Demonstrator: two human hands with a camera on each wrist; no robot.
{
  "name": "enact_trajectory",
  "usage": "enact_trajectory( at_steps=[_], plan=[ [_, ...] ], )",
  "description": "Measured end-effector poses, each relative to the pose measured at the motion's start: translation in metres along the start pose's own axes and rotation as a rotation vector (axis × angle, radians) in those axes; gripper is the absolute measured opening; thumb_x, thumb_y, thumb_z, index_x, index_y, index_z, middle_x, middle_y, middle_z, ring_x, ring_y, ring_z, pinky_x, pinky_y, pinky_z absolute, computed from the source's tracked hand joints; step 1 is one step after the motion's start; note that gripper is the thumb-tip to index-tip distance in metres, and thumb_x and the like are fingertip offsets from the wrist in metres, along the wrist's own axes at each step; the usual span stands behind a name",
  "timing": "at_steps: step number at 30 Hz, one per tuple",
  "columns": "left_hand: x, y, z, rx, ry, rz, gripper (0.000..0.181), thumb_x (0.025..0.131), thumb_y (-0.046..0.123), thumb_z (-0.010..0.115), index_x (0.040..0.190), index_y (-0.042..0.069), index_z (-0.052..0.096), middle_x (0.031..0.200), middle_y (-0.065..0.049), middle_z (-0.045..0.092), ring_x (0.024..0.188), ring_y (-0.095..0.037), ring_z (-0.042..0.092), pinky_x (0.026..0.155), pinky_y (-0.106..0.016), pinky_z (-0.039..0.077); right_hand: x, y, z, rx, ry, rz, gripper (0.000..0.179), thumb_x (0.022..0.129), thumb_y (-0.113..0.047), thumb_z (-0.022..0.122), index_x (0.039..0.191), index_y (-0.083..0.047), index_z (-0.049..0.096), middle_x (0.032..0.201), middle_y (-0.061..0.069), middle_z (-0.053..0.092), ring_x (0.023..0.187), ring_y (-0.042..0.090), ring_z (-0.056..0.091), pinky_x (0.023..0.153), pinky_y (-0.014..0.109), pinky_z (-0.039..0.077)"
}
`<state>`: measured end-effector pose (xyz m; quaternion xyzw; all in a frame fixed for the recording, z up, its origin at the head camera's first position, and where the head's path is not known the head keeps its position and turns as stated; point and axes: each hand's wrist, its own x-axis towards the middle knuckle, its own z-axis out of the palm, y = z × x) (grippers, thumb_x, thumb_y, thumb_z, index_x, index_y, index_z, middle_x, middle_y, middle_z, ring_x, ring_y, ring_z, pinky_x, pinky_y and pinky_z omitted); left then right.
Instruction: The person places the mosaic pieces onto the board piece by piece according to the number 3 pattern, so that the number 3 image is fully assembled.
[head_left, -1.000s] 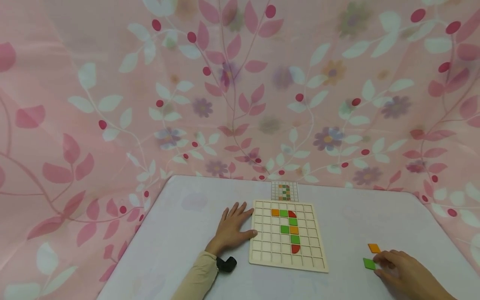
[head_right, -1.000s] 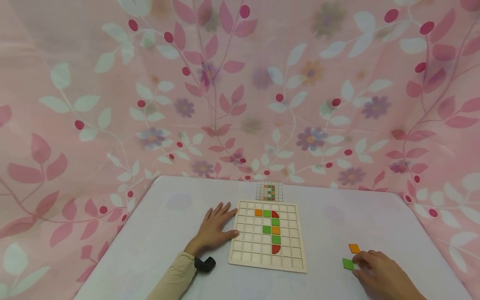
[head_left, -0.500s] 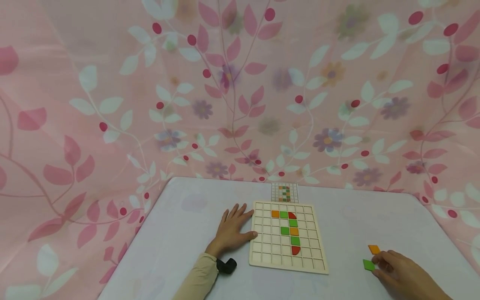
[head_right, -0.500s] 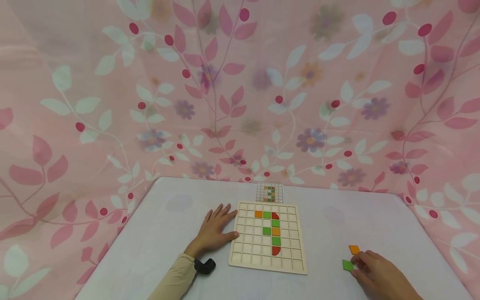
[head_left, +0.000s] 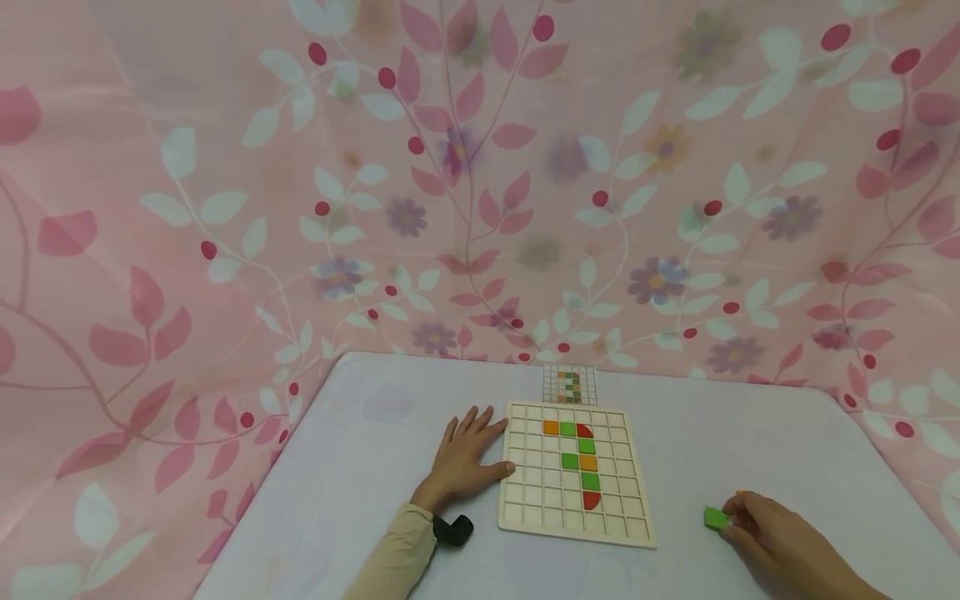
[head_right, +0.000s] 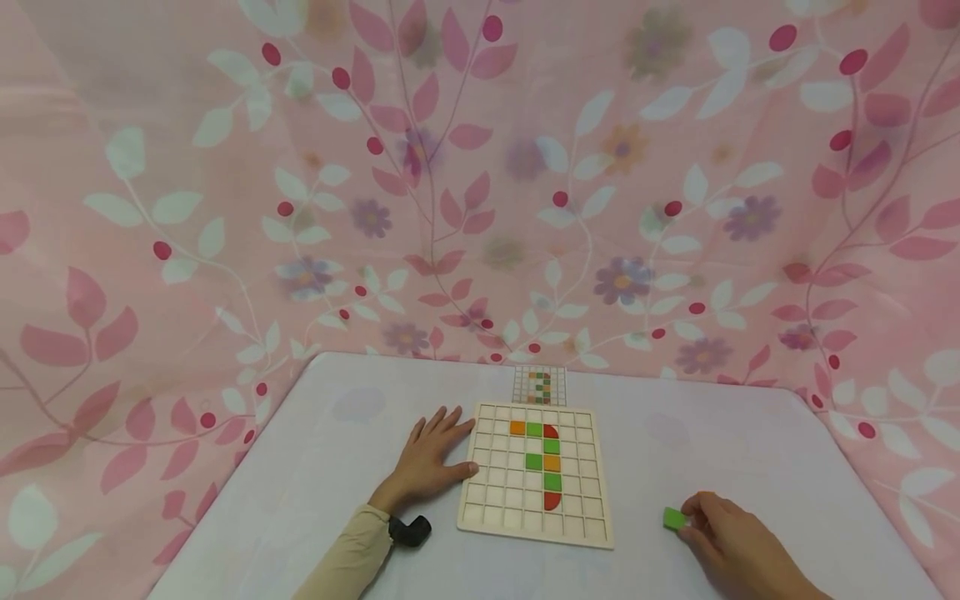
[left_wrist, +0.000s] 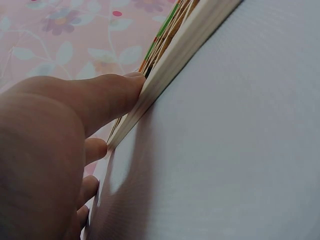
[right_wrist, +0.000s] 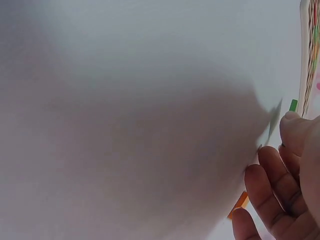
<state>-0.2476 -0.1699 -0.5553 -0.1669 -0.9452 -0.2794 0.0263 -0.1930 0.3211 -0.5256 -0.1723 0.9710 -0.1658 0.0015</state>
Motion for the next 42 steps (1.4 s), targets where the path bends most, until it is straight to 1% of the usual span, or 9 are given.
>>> enact_trajectory(
  at_steps=[2,4,7,10,16,22,30,36,42],
  plan=[
    [0.0,0.0,-0.001,-0.006,0.0,-0.002,0.077,0.095,0.054,0.068,0.16,0.017,0.05,0.173,-0.013,0.033,0.164,-0.04,0.018,0.13,-0.067,0.01,0.005,-0.008,0.0,0.011,-0.055,0.045,0.028,0.094,-0.033,0.08,0.111,-0.015,0.066,0.093,-0.01,0.062,0.078,-0.006,0.047,0.072,0.023,0.054],
    [0.0,0.0,-0.001,-0.011,0.003,-0.002,0.077,0.095,0.054,0.068,0.16,0.017,0.05,0.173,-0.013,0.034,0.164,-0.04,0.019,0.13,-0.068,0.01,0.008,-0.015,0.0,0.023,-0.073,0.057,0.028,0.095,-0.034,0.079,0.112,-0.015,0.066,0.094,-0.009,0.063,0.079,-0.005,0.048,0.072,0.024,0.054],
    [0.0,-0.001,0.001,-0.003,0.0,-0.001,0.078,0.095,0.056,0.068,0.16,0.017,0.05,0.173,-0.012,0.034,0.164,-0.039,0.019,0.13,-0.067,0.01,0.011,-0.023,0.003,0.034,-0.079,0.053,0.028,0.097,-0.035,0.077,0.113,-0.016,0.066,0.095,-0.01,0.064,0.081,-0.004,0.049,0.073,0.025,0.054],
    [0.0,-0.002,0.002,-0.002,-0.002,-0.002,0.078,0.095,0.057,0.067,0.16,0.017,0.05,0.173,-0.011,0.034,0.165,-0.038,0.019,0.13,-0.067,0.01,0.014,-0.031,0.005,0.058,-0.093,0.067,0.027,0.098,-0.037,0.076,0.114,-0.017,0.066,0.096,-0.011,0.065,0.082,-0.004,0.05,0.073,0.025,0.053],
    [0.001,-0.001,0.0,-0.012,0.005,-0.001,0.078,0.095,0.056,0.067,0.16,0.017,0.05,0.173,-0.011,0.034,0.165,-0.039,0.019,0.13,-0.067,0.01,0.017,-0.045,0.009,0.101,-0.075,0.056,0.028,0.099,-0.037,0.075,0.116,-0.016,0.066,0.098,-0.009,0.064,0.083,-0.003,0.051,0.073,0.024,0.052],
    [0.001,-0.001,-0.002,-0.008,-0.001,-0.001,0.077,0.095,0.056,0.066,0.16,0.017,0.05,0.173,-0.011,0.034,0.165,-0.038,0.019,0.13,-0.067,0.01,0.024,-0.061,0.014,0.139,-0.113,0.126,0.033,0.099,-0.042,0.074,0.12,-0.017,0.067,0.098,-0.01,0.063,0.085,0.003,0.052,0.076,0.024,0.052],
    [0.0,-0.002,0.003,-0.004,0.004,0.003,0.078,0.095,0.056,0.067,0.159,0.016,0.051,0.173,-0.012,0.034,0.164,-0.039,0.019,0.129,-0.068,0.011,0.032,-0.075,0.02,0.176,-0.153,0.155,0.039,0.096,-0.045,0.076,0.121,-0.017,0.067,0.1,-0.01,0.065,0.088,0.008,0.055,0.079,0.024,0.055],
    [0.0,-0.002,0.003,0.0,0.007,0.005,0.078,0.095,0.056,0.067,0.16,0.016,0.051,0.173,-0.012,0.034,0.164,-0.04,0.019,0.129,-0.068,0.011,0.037,-0.083,0.02,0.187,-0.139,0.136,0.038,0.095,-0.044,0.078,0.121,-0.018,0.067,0.099,-0.011,0.064,0.087,0.006,0.054,0.079,0.021,0.055],
    [0.001,-0.003,0.003,0.002,0.005,0.003,0.078,0.095,0.056,0.067,0.16,0.016,0.05,0.173,-0.011,0.034,0.164,-0.039,0.019,0.13,-0.067,0.01,0.041,-0.092,0.021,0.196,-0.078,0.061,0.033,0.095,-0.036,0.08,0.118,-0.015,0.068,0.098,-0.009,0.062,0.085,0.003,0.052,0.075,0.021,0.053]
  ],
)
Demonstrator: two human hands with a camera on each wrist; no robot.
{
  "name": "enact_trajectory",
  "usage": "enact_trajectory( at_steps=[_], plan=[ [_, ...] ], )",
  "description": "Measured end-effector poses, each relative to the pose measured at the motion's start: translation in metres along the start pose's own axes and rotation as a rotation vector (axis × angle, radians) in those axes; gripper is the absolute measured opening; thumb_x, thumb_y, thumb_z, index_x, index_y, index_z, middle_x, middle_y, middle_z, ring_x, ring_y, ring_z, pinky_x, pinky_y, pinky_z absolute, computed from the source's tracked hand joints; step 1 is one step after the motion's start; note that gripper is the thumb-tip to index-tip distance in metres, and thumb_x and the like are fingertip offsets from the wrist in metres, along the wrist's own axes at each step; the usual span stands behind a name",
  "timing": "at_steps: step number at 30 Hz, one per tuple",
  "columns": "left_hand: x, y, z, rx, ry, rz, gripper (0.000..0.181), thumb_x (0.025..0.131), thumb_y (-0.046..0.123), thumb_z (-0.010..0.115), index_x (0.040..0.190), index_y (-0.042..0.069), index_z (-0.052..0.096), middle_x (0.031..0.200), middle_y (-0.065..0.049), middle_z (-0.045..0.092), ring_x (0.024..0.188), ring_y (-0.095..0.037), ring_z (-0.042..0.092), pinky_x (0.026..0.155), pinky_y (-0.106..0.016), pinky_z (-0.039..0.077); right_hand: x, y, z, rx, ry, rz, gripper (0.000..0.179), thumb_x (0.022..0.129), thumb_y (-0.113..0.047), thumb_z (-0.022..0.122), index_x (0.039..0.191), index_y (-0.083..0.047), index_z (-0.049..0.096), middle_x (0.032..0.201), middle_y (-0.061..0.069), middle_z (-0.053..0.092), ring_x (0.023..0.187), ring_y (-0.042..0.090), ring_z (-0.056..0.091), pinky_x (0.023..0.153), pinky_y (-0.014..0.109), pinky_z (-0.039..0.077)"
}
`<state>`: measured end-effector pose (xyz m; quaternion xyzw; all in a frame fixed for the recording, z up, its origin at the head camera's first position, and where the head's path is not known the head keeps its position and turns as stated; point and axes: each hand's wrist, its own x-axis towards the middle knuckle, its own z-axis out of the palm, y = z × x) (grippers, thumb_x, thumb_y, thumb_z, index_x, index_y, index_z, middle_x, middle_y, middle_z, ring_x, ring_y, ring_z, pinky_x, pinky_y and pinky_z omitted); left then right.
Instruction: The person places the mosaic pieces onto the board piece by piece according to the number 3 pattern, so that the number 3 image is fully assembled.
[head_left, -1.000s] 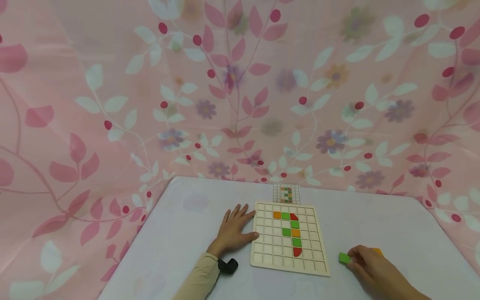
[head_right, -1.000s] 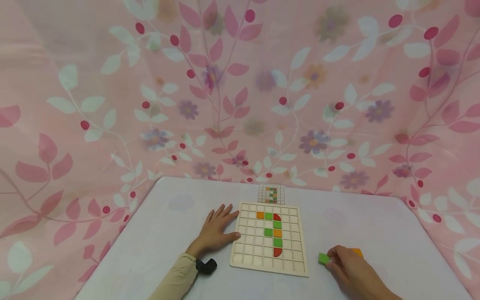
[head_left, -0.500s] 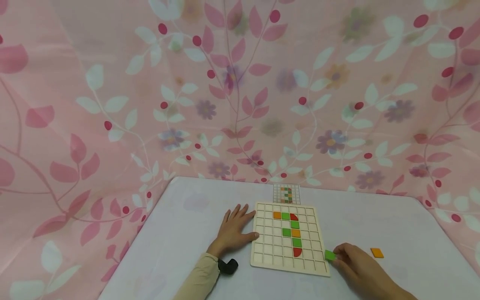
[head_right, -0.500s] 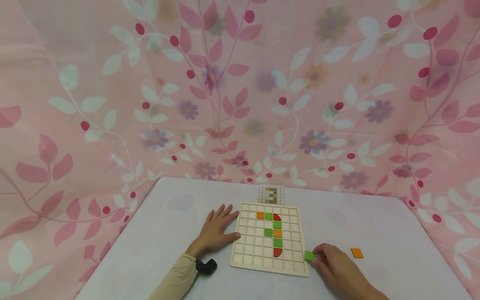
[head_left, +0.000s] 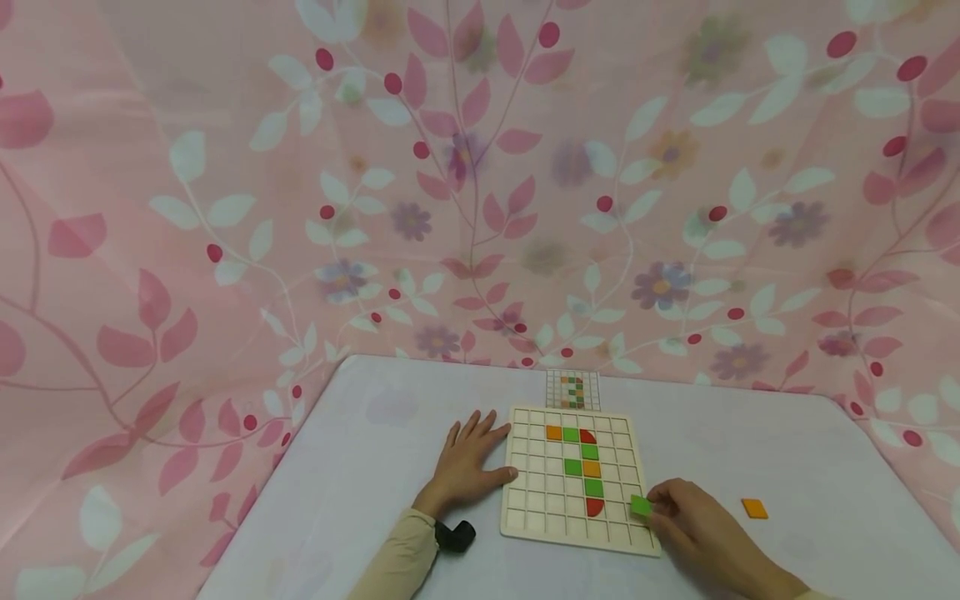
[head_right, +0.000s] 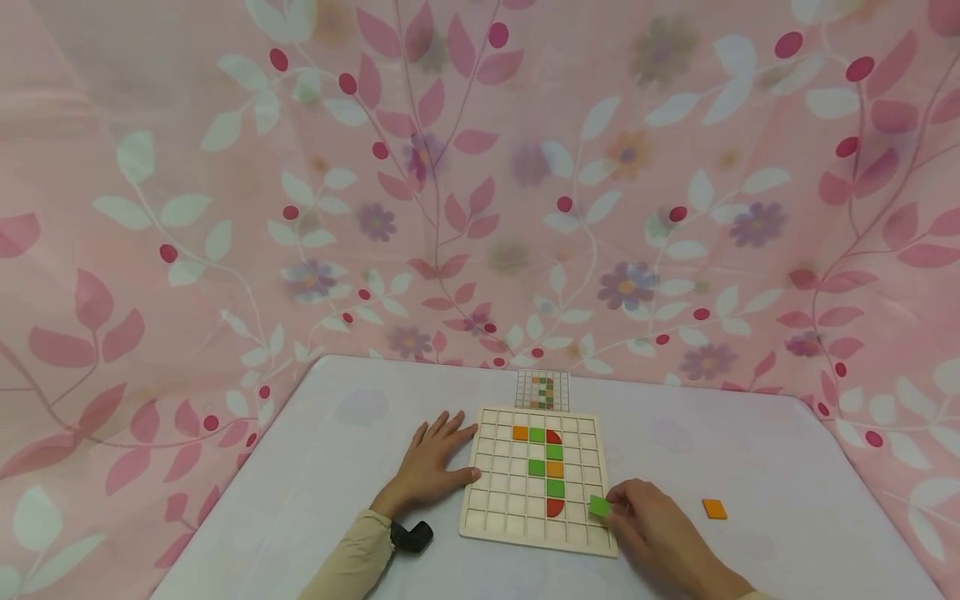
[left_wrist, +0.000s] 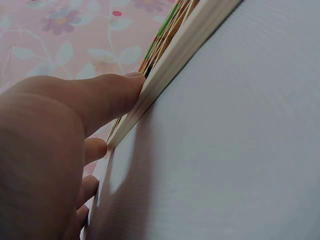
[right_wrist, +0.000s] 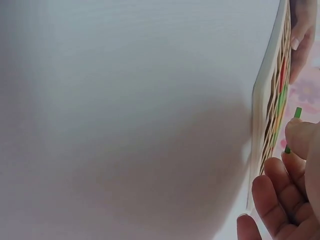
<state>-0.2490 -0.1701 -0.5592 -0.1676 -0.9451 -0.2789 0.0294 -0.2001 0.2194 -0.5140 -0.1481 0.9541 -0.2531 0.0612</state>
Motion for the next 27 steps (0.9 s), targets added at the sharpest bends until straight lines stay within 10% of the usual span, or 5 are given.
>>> enact_trajectory(
  at_steps=[12,27],
  plan=[
    [-0.001,0.002,-0.001,-0.01,0.002,-0.005,0.077,0.095,0.054,0.068,0.159,0.015,0.051,0.173,-0.013,0.035,0.164,-0.04,0.02,0.13,-0.068,0.01,0.007,-0.013,0.012,-0.047,0.121,-0.279,0.02,0.095,-0.028,0.081,0.109,-0.02,0.068,0.1,-0.015,0.06,0.087,-0.004,0.046,0.074,0.023,0.051],
    [0.0,-0.002,0.002,0.016,-0.005,-0.008,0.076,0.096,0.056,0.067,0.161,0.021,0.049,0.174,-0.008,0.032,0.166,-0.035,0.017,0.131,-0.065,0.009,0.017,-0.029,0.027,-0.026,0.211,-0.436,0.018,0.095,-0.031,0.082,0.105,-0.022,0.07,0.103,-0.018,0.061,0.094,-0.002,0.054,0.079,0.025,0.056]
  ],
)
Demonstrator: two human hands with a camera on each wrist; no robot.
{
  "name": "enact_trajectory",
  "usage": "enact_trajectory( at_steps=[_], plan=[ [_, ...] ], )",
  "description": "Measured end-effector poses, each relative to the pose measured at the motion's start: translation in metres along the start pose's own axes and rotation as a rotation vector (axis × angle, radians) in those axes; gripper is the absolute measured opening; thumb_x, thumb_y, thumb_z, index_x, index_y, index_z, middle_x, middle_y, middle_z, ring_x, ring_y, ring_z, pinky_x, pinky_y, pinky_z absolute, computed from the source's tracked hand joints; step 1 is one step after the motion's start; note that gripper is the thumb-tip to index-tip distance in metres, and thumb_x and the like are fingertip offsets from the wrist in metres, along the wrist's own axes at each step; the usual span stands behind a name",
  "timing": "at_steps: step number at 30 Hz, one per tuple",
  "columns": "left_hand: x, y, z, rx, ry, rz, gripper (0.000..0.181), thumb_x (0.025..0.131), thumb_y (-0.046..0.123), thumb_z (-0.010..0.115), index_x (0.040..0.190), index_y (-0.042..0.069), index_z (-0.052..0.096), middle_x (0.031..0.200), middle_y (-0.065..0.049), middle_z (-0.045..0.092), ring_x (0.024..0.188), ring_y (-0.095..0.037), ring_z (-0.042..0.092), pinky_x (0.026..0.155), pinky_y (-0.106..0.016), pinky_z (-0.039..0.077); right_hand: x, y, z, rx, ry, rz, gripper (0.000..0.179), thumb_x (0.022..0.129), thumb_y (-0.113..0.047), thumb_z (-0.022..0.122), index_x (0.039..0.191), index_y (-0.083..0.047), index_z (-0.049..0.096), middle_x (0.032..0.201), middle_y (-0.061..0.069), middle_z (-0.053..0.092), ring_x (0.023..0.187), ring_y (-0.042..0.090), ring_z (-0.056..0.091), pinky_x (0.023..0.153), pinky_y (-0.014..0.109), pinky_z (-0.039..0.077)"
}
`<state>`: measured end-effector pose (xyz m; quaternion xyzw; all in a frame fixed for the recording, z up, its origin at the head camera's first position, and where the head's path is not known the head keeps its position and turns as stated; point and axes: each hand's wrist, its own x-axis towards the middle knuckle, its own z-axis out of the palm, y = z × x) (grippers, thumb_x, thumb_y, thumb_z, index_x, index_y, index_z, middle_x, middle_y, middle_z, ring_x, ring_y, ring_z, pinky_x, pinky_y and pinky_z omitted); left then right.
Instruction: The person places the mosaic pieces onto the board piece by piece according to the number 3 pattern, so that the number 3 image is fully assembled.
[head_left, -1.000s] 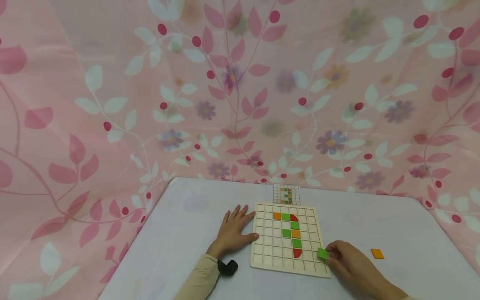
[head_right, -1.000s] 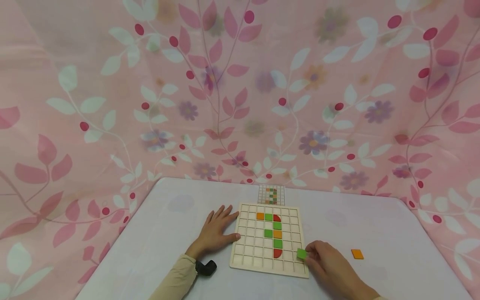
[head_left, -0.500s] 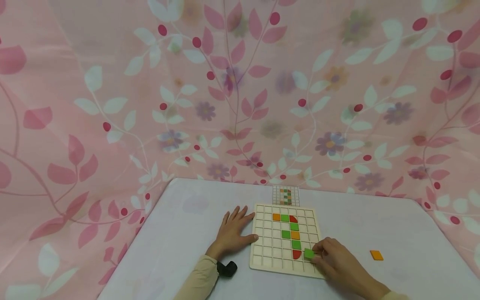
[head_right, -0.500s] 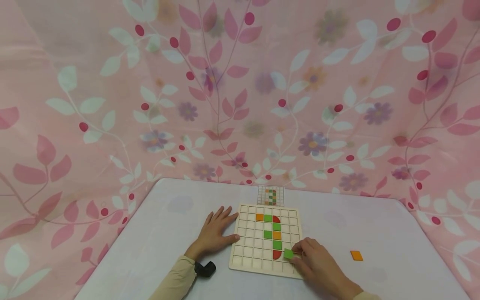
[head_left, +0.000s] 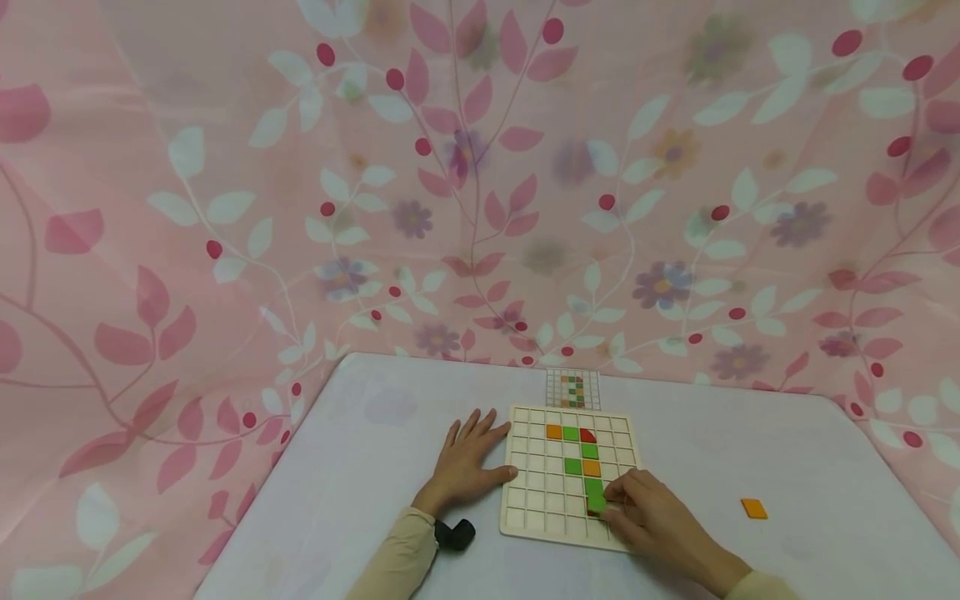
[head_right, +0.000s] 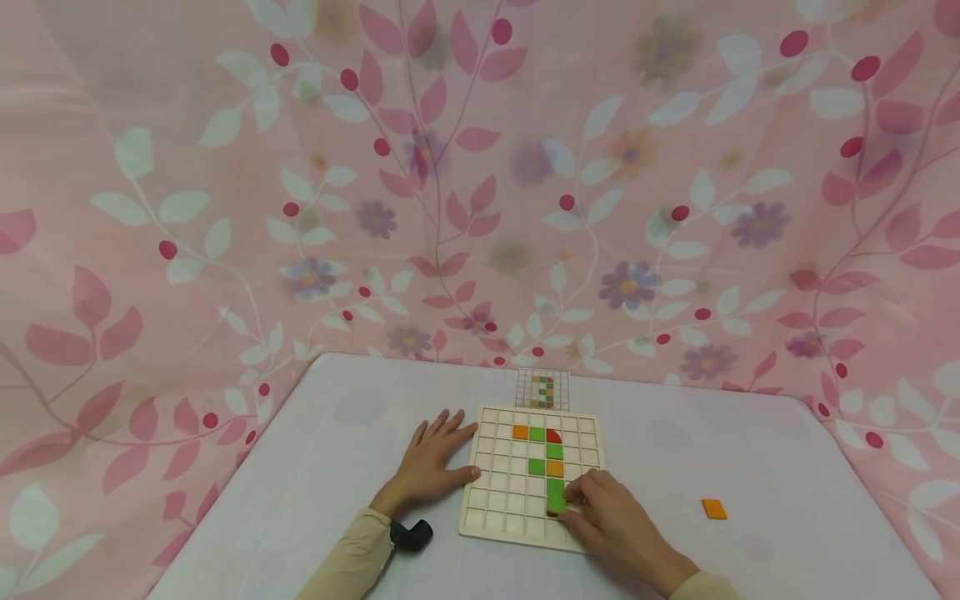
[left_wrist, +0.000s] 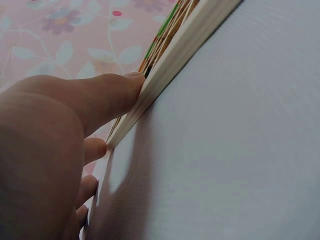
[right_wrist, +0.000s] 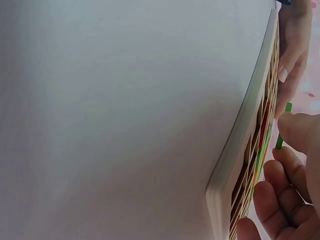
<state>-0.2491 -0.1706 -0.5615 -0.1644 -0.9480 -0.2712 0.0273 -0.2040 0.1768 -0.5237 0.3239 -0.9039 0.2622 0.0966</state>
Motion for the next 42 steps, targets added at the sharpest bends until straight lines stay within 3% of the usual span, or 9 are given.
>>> enact_trajectory(
  at_steps=[6,14,21,27,42],
  plan=[
    [0.0,0.001,-0.002,-0.008,0.001,0.002,0.077,0.095,0.056,0.068,0.161,0.019,0.05,0.174,-0.01,0.033,0.165,-0.037,0.018,0.13,-0.066,0.009,0.004,-0.003,0.007,0.044,-0.014,-0.007,0.018,0.092,-0.029,0.085,0.102,-0.024,0.07,0.099,-0.018,0.059,0.086,-0.003,0.048,0.071,0.019,0.048],
    [0.0,0.002,-0.004,0.001,-0.007,-0.005,0.078,0.095,0.057,0.066,0.161,0.02,0.048,0.175,-0.008,0.032,0.165,-0.036,0.017,0.131,-0.065,0.008,0.007,-0.009,0.013,0.007,0.01,-0.018,0.022,0.086,-0.026,0.089,0.098,-0.028,0.07,0.093,-0.02,0.056,0.083,-0.002,0.044,0.07,0.018,0.039],
    [0.001,0.003,-0.005,-0.022,0.003,0.004,0.077,0.096,0.056,0.066,0.16,0.018,0.05,0.174,-0.01,0.033,0.165,-0.038,0.018,0.13,-0.066,0.009,0.01,-0.012,0.015,-0.034,0.064,-0.05,0.024,0.083,-0.026,0.091,0.094,-0.029,0.07,0.096,-0.019,0.058,0.088,-0.001,0.049,0.074,0.025,0.051],
    [0.001,0.004,-0.006,-0.026,0.002,0.0,0.077,0.096,0.057,0.066,0.16,0.017,0.05,0.174,-0.01,0.034,0.165,-0.038,0.018,0.13,-0.066,0.009,0.013,-0.014,0.019,-0.047,0.092,-0.055,0.024,0.08,-0.025,0.093,0.092,-0.028,0.072,0.096,-0.016,0.056,0.085,-0.001,0.046,0.07,0.022,0.047],
    [-0.001,0.003,-0.004,-0.033,0.002,-0.001,0.077,0.095,0.057,0.066,0.16,0.019,0.05,0.174,-0.01,0.033,0.165,-0.037,0.017,0.13,-0.066,0.009,0.016,-0.018,0.02,0.013,0.038,0.027,0.019,0.082,-0.027,0.092,0.094,-0.027,0.078,0.096,-0.016,0.057,0.086,0.001,0.045,0.068,0.02,0.044]
  ],
)
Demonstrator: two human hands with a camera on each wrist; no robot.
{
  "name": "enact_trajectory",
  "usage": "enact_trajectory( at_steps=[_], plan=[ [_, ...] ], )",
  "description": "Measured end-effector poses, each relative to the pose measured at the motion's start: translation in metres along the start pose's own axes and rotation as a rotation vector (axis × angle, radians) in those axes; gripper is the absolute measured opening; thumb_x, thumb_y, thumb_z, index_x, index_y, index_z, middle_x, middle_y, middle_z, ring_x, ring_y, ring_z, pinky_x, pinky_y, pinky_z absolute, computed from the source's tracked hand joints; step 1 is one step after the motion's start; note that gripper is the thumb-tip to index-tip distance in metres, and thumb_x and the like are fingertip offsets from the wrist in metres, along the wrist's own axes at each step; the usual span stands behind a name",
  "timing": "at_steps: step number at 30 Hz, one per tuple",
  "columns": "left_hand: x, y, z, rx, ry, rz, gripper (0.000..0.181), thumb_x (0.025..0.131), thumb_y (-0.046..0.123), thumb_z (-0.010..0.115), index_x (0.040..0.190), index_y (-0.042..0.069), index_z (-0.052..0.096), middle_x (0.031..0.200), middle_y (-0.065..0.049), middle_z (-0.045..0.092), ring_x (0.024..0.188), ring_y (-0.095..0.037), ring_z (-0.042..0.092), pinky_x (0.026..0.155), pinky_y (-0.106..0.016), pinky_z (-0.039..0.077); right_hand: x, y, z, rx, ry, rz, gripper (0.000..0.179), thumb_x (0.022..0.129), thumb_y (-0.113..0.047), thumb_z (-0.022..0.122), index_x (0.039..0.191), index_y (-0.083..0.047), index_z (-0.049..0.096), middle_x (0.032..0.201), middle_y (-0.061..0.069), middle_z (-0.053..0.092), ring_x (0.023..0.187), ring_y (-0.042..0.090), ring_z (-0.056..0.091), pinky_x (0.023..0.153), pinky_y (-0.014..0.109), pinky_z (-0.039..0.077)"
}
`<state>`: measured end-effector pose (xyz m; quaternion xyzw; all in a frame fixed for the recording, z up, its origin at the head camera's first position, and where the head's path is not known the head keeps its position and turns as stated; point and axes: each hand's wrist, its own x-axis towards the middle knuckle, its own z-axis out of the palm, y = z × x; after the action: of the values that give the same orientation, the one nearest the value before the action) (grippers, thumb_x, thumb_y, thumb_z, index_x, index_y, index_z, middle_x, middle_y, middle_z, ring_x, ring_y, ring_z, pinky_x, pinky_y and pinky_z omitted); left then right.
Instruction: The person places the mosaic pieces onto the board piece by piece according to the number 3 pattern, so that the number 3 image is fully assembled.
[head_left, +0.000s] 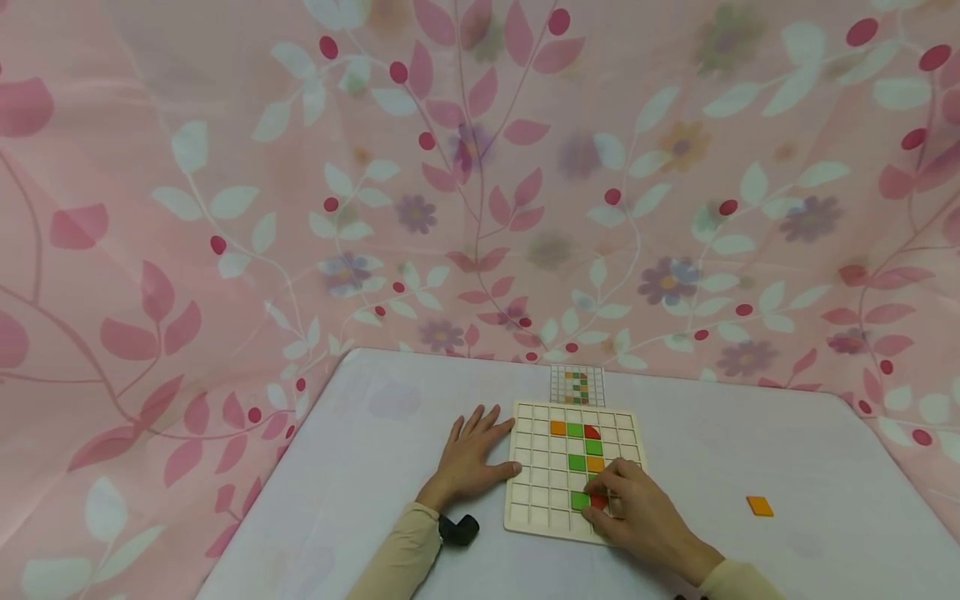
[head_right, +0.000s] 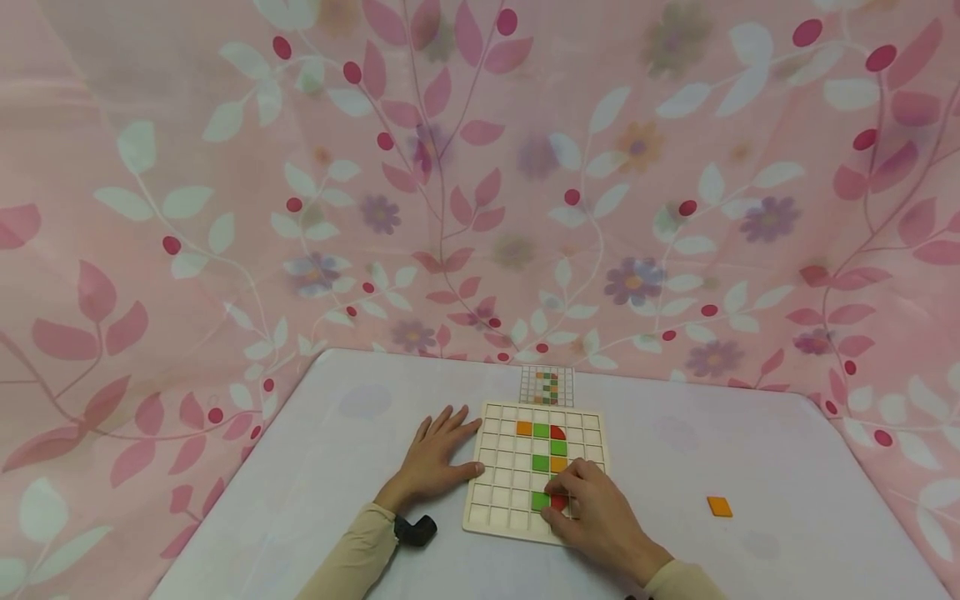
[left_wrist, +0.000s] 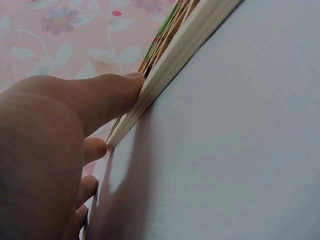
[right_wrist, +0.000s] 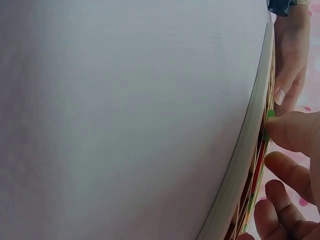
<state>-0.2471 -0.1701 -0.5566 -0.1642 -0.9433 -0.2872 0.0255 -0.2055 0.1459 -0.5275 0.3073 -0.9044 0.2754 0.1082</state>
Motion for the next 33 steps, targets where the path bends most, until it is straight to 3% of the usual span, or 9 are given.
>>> enact_trajectory(
  at_steps=[14,27,33],
  plan=[
    [-0.001,0.0,0.001,0.012,0.0,0.002,0.077,0.095,0.056,0.067,0.16,0.018,0.051,0.173,-0.011,0.034,0.165,-0.039,0.018,0.13,-0.067,0.01,0.009,-0.003,0.001,-0.001,-0.043,0.064,0.016,0.078,-0.026,0.094,0.086,-0.028,0.081,0.092,-0.018,0.058,0.084,0.0,0.045,0.068,0.02,0.043],
    [-0.001,0.001,0.001,0.009,-0.006,-0.01,0.077,0.094,0.056,0.068,0.159,0.018,0.051,0.173,-0.009,0.034,0.165,-0.037,0.018,0.13,-0.066,0.009,0.009,0.002,-0.002,0.032,-0.099,0.079,0.02,0.081,-0.039,0.092,0.094,-0.029,0.079,0.095,-0.016,0.058,0.085,0.001,0.045,0.07,0.02,0.043],
    [0.001,0.001,0.001,0.006,-0.005,-0.017,0.076,0.095,0.055,0.067,0.16,0.019,0.051,0.174,-0.009,0.033,0.165,-0.036,0.017,0.131,-0.065,0.008,0.002,0.007,-0.005,0.045,-0.03,0.051,0.022,0.082,-0.034,0.093,0.097,-0.029,0.078,0.097,-0.015,0.059,0.088,0.001,0.05,0.073,0.023,0.048]
  ],
)
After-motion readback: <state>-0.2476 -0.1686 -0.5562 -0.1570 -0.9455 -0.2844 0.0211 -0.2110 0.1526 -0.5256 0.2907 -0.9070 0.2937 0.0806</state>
